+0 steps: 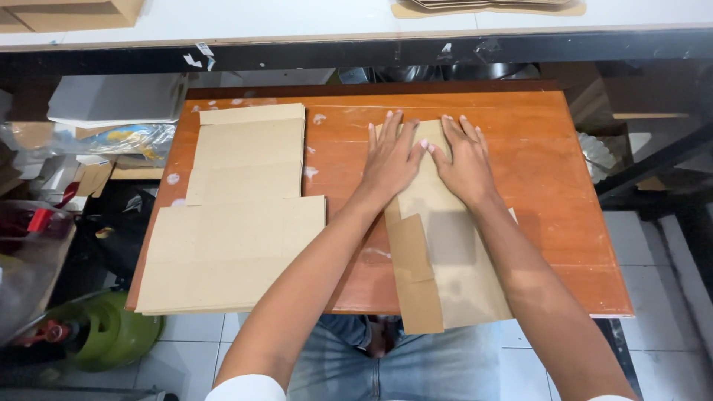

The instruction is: The person folds flat cardboard sheets into small rectangular boxes by hand. They fold the side flaps, tuck the top flap to close the box, and place the finished box on a shelf. The process is repeated for multiple sheets.

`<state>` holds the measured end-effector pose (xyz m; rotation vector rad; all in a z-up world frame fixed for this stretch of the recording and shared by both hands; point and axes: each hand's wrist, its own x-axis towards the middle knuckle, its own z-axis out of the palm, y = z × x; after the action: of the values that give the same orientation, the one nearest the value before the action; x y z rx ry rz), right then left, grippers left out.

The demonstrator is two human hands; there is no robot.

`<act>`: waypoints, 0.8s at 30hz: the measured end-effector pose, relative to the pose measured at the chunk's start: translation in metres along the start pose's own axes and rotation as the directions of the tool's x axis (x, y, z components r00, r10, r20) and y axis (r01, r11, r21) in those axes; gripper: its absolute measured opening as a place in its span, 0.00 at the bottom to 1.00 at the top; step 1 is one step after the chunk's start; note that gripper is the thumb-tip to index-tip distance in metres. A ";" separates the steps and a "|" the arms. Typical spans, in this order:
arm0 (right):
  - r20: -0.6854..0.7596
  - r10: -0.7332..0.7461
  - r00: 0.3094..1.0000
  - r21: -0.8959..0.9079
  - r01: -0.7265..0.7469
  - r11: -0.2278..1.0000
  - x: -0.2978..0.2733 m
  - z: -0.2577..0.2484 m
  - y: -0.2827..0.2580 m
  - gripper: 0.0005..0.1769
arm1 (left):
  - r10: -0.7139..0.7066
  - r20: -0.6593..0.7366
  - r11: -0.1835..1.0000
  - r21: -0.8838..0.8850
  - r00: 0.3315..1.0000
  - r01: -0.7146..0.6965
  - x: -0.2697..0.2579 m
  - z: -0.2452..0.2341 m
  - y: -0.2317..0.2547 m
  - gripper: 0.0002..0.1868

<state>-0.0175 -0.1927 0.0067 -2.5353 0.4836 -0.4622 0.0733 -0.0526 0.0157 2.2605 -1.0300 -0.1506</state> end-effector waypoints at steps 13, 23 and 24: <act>0.116 -0.033 0.993 -0.120 0.047 0.992 0.005 0.010 0.024 0.29 | -0.019 0.278 0.928 0.363 0.960 -0.087 0.011 0.004 0.006 0.34; 0.216 0.164 0.962 -0.370 -0.074 0.926 0.002 -0.004 0.006 0.37 | -0.043 0.245 0.926 0.374 0.969 -0.053 0.012 0.009 0.002 0.31; 0.234 0.211 0.949 -0.436 -0.092 0.895 0.001 -0.005 0.003 0.39 | -0.039 0.233 0.925 0.377 0.972 -0.054 0.011 0.008 0.002 0.31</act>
<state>-0.0192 -0.1981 0.0095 -2.8784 0.7342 0.0714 0.0770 -0.0656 0.0125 2.6378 -1.2845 -0.2386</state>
